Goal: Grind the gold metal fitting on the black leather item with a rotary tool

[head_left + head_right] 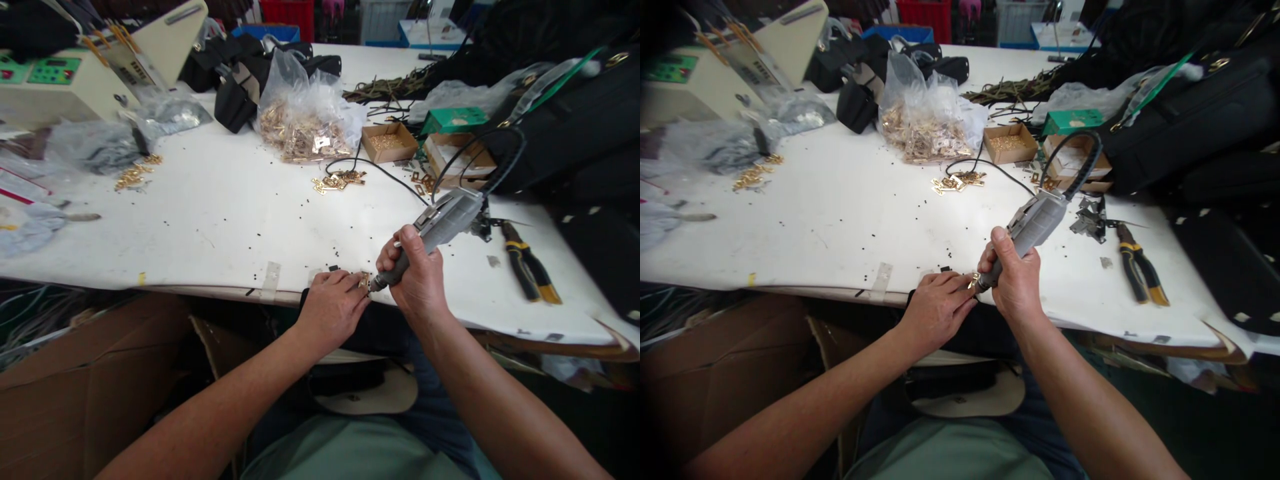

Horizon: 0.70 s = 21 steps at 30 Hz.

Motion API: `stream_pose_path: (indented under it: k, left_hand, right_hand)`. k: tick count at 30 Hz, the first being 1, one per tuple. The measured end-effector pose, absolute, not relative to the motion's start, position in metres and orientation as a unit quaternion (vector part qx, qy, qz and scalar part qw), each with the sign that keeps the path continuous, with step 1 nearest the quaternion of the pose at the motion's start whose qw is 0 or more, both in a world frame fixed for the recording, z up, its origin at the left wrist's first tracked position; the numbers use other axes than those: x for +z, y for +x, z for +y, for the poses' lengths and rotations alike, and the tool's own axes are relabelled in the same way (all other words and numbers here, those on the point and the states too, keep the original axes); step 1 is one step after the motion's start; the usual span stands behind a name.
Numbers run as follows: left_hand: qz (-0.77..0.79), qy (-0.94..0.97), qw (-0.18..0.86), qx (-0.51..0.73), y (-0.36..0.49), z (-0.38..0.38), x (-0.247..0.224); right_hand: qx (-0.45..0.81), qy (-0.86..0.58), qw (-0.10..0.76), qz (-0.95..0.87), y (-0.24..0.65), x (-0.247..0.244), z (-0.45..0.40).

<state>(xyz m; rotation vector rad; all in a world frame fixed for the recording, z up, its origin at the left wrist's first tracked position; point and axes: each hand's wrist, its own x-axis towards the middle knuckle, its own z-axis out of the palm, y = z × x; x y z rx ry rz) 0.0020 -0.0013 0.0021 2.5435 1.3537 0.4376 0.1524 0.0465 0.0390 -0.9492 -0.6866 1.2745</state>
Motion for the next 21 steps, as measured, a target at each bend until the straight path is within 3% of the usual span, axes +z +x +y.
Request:
stream_pose_path:
  k: [21]
  left_hand:
    - [0.458,0.866,0.129,0.151,0.0002,-0.0012,-0.0009]
  right_hand:
    - [0.544,-0.423,0.66,-0.299,0.1577,0.0409,0.0489]
